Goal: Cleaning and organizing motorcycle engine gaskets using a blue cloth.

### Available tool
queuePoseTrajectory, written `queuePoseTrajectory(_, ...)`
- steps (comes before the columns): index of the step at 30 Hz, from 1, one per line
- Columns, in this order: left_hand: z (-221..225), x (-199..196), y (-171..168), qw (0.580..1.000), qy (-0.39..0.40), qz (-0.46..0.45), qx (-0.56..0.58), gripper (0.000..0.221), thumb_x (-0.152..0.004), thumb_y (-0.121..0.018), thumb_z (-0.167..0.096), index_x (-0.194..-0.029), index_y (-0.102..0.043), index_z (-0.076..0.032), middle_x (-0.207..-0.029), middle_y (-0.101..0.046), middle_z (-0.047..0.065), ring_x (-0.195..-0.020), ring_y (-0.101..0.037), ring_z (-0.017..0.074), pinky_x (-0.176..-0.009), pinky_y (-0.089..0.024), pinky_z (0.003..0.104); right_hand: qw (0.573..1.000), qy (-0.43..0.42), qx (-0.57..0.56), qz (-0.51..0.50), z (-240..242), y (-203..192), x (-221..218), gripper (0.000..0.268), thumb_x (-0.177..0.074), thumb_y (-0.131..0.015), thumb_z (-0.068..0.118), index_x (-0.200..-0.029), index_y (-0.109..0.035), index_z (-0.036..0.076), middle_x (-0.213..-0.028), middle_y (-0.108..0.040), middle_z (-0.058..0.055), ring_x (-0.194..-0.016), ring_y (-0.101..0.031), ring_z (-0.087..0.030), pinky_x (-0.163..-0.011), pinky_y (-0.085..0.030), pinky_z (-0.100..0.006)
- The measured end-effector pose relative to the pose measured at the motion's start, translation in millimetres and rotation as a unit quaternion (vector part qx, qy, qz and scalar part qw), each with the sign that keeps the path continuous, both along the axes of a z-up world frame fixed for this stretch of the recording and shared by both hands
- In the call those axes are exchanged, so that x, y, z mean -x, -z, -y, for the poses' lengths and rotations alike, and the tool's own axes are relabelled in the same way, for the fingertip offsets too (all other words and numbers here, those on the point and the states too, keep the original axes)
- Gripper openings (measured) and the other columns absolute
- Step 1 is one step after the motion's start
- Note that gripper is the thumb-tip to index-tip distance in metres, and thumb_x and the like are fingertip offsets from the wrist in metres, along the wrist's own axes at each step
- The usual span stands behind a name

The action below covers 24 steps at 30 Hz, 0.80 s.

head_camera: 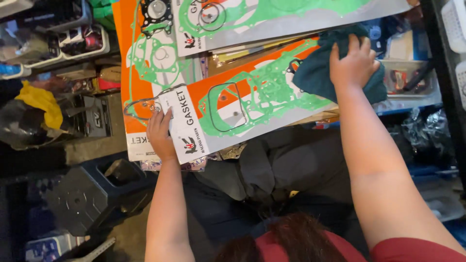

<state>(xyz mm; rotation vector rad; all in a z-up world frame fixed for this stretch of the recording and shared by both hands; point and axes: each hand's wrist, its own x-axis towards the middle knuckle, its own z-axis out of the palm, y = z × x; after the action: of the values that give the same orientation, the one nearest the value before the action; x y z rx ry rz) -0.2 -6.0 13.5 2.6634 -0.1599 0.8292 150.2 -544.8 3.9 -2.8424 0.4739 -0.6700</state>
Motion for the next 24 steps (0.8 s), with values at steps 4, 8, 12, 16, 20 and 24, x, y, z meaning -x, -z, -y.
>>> queuePoseTrajectory(4,-2,-1,3,1.000,-0.001,0.002,-0.005,0.039,-0.101,-0.068,-0.030,-0.134,-0.069,-0.010,-0.134,-0.067,0.017,-0.132,-0.058,0.0396,-0.110,-0.042,0.056,0.999,-0.010,-0.018,-0.042,0,-2,2,0.052,-0.104,-0.055,0.052,-0.141,-0.066,0.017,-0.140,-0.054,-0.019,-0.111,-0.055,-0.045,-0.083,-0.040,-0.061)
queuePoseTrajectory(8,-3,0,4,1.000,-0.021,-0.021,-0.010,0.043,-0.101,-0.068,-0.033,-0.137,-0.068,-0.010,-0.134,-0.067,0.018,-0.134,-0.057,0.0366,-0.113,-0.039,0.054,0.993,-0.018,-0.045,-0.111,-4,-11,15,0.060,-0.105,-0.045,0.054,-0.152,-0.054,0.018,-0.151,-0.044,-0.019,-0.123,-0.047,-0.046,-0.094,-0.035,-0.061)
queuePoseTrajectory(12,10,1,-17,0.999,-0.036,-0.011,0.023,0.034,-0.111,-0.049,-0.010,-0.134,-0.072,-0.018,-0.127,-0.071,0.011,-0.131,-0.058,0.0290,-0.119,-0.036,0.043,0.990,-0.050,0.097,0.086,7,18,37,0.056,-0.095,-0.075,0.047,-0.141,-0.068,0.016,-0.134,-0.060,-0.019,-0.095,-0.067,-0.044,-0.074,-0.048,-0.057)
queuePoseTrajectory(16,8,1,-18,0.998,-0.036,-0.054,0.018,0.036,-0.112,-0.045,-0.012,-0.140,-0.066,-0.021,-0.130,-0.069,0.009,-0.136,-0.054,0.0276,-0.121,-0.033,0.043,0.994,-0.061,0.077,0.040,10,18,46,0.057,-0.099,-0.067,0.050,-0.145,-0.065,0.016,-0.141,-0.058,-0.018,-0.102,-0.066,-0.046,-0.081,-0.046,-0.060)
queuePoseTrajectory(20,10,2,-14,0.997,-0.053,-0.045,0.012,0.035,-0.111,-0.050,-0.017,-0.141,-0.065,-0.026,-0.130,-0.069,0.006,-0.138,-0.053,0.0240,-0.120,-0.033,0.043,0.997,-0.053,0.061,-0.008,5,18,48,0.059,-0.103,-0.063,0.048,-0.151,-0.059,0.014,-0.150,-0.050,-0.020,-0.117,-0.058,-0.048,-0.087,-0.042,-0.062)
queuePoseTrajectory(24,11,3,-14,0.997,-0.059,-0.050,0.023,0.034,-0.110,-0.052,-0.015,-0.140,-0.065,-0.024,-0.132,-0.068,0.007,-0.139,-0.052,0.0252,-0.121,-0.032,0.044,0.996,-0.074,0.026,-0.046,-7,8,52,0.064,-0.107,-0.057,0.050,-0.155,-0.054,0.008,-0.157,-0.044,-0.026,-0.134,-0.045,-0.054,-0.100,-0.033,-0.068)
